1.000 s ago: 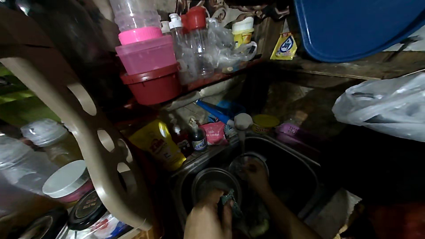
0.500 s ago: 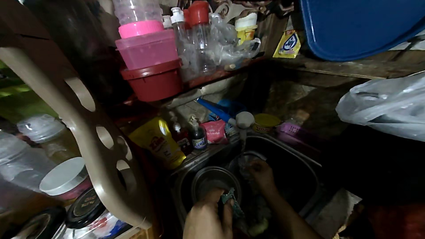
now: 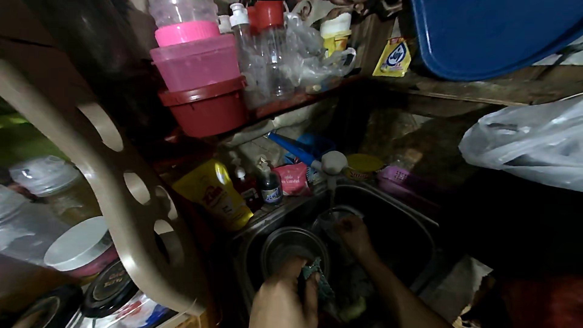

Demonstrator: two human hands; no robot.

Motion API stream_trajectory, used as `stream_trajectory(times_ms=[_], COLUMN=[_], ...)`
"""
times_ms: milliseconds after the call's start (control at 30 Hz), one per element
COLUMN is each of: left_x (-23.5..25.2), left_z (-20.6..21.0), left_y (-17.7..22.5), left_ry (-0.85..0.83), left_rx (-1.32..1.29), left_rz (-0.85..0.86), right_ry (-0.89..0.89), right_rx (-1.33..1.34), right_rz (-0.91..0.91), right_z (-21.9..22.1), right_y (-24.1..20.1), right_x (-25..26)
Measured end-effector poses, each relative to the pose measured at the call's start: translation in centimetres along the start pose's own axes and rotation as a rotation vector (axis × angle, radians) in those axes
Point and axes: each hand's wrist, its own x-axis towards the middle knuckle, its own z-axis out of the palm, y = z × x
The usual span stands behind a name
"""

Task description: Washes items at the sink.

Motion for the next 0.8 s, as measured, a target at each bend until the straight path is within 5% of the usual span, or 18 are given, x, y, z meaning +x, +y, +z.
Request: stream_trajectory(times_ms=[300, 567, 800], left_x=[0.0, 0.1, 0.0], left_z=[-0.1, 0.0, 0.1], left_y=[0.1, 0.0, -0.4], left_ry=[-0.004, -0.005, 0.094], left_rx=[0.003, -0.023, -0.052], left_rz=[-0.013, -0.01, -0.02], right_ry=[-0.248, -0.065, 0.016], right_rx=[0.192, 1.223, 1.346], right_rz=[0.25, 0.412, 0.421], right_z=[0.2, 1.4, -0.1], right_y=[0.1, 0.6, 0.3], right_x=[4.8, 3.7, 4.6])
